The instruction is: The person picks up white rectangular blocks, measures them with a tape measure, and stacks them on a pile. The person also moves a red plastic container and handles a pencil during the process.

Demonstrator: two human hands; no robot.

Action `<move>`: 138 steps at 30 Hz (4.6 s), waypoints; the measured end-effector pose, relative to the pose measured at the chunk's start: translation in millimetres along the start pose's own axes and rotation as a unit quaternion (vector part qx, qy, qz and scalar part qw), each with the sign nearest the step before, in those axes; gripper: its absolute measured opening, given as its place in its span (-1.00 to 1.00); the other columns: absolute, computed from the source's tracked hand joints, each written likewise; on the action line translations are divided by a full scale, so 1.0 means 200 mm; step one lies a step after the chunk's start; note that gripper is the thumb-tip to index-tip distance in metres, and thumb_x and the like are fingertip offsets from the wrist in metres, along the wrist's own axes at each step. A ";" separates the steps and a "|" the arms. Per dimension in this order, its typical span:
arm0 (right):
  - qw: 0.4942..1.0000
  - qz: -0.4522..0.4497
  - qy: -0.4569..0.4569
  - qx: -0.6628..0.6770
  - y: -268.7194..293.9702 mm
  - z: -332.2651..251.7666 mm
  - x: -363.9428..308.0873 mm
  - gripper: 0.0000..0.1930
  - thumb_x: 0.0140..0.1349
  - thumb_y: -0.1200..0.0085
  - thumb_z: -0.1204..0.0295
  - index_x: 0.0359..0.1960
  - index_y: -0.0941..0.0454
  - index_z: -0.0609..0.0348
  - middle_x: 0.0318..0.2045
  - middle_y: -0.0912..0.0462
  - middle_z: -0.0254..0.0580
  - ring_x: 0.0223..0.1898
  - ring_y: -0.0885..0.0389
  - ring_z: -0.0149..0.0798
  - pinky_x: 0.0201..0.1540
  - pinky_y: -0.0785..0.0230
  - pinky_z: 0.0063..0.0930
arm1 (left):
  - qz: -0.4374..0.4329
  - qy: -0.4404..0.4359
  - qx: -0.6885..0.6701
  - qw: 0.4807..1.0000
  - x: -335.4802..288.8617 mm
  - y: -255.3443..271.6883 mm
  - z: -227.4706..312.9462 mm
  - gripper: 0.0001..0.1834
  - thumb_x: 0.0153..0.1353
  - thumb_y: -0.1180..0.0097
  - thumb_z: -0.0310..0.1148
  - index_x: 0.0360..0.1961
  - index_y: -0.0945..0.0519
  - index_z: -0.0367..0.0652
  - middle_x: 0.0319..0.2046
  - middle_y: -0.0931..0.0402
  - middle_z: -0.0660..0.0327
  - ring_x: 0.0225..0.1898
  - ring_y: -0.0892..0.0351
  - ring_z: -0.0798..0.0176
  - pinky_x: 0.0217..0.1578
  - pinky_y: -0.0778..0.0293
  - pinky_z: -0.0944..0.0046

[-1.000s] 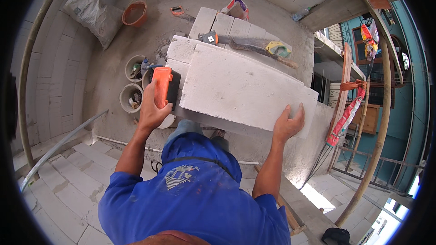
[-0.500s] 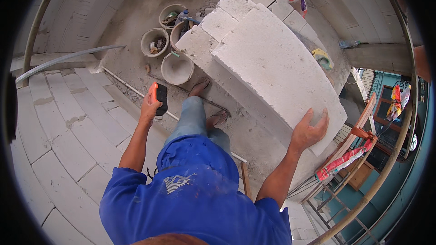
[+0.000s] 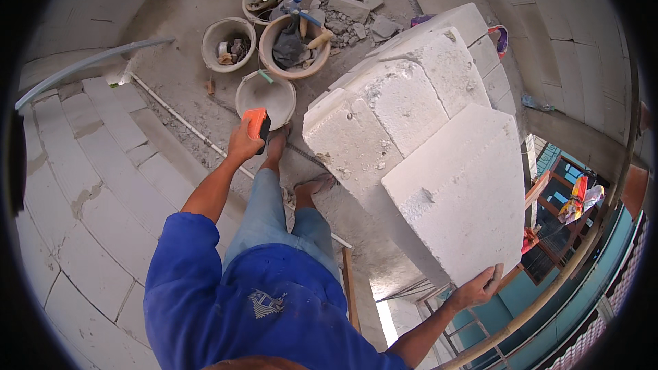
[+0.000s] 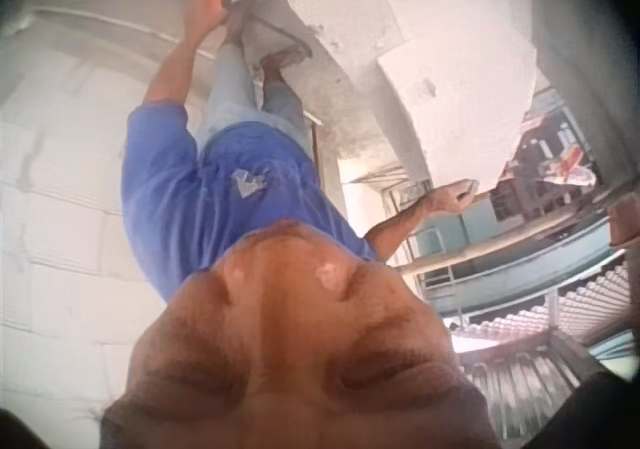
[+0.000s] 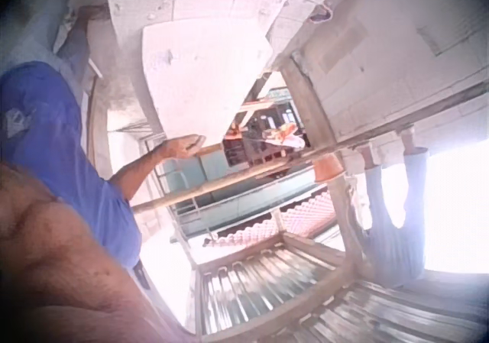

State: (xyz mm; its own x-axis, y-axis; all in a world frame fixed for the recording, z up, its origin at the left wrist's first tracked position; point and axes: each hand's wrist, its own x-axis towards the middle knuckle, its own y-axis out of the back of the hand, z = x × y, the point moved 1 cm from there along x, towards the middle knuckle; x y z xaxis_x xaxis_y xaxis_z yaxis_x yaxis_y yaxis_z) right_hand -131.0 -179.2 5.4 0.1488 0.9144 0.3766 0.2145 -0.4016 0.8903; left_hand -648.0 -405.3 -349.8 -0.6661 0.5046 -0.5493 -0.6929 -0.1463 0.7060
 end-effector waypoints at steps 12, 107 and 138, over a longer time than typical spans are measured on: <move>0.993 -0.044 -0.019 -0.106 0.05 -0.01 0.02 -0.58 0.47 0.10 0.33 0.16 -0.51 0.45 0.12 -0.60 0.12 0.09 -0.58 -0.08 0.15 -0.43 -0.28 | 0.074 -0.038 0.029 0.996 1.24 -0.30 0.28 -0.05 -0.10 -0.35 -0.21 0.38 -0.24 -0.07 0.09 -0.36 -0.20 0.12 -0.44 -0.30 0.17 -0.41 -0.07; 0.871 -0.408 0.022 0.271 -0.43 2.77 0.77 -0.52 0.26 -0.19 0.26 0.16 -0.52 0.25 0.00 -0.65 0.20 -0.08 -0.71 0.04 0.00 -0.53 -0.23 | 0.426 -0.149 0.045 0.891 -2.22 -0.93 2.50 -0.26 0.34 -0.14 -0.02 0.35 -0.30 -0.35 0.37 -0.18 -0.19 0.41 -0.12 -0.20 0.40 -0.04 -0.06; 0.676 -0.551 0.356 0.335 -1.38 1.08 1.82 -0.31 0.11 -0.18 0.29 0.27 -0.28 0.34 0.05 -0.55 0.33 0.11 -0.53 0.25 0.17 -0.36 -0.04 | 0.419 0.004 0.114 0.901 -2.31 -0.92 2.68 -0.39 0.35 -0.12 -0.16 0.35 -0.36 -0.16 0.40 -0.23 -0.01 0.42 -0.19 -0.05 0.41 -0.11 0.08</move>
State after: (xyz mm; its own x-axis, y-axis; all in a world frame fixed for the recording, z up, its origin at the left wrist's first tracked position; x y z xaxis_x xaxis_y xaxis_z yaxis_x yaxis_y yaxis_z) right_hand 71.7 254.0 -157.6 -0.9095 0.3743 -0.1811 0.2411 0.8295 0.5038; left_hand -65.0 -155.4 14.8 -0.9320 0.2915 0.2156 0.1273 -0.2937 0.9474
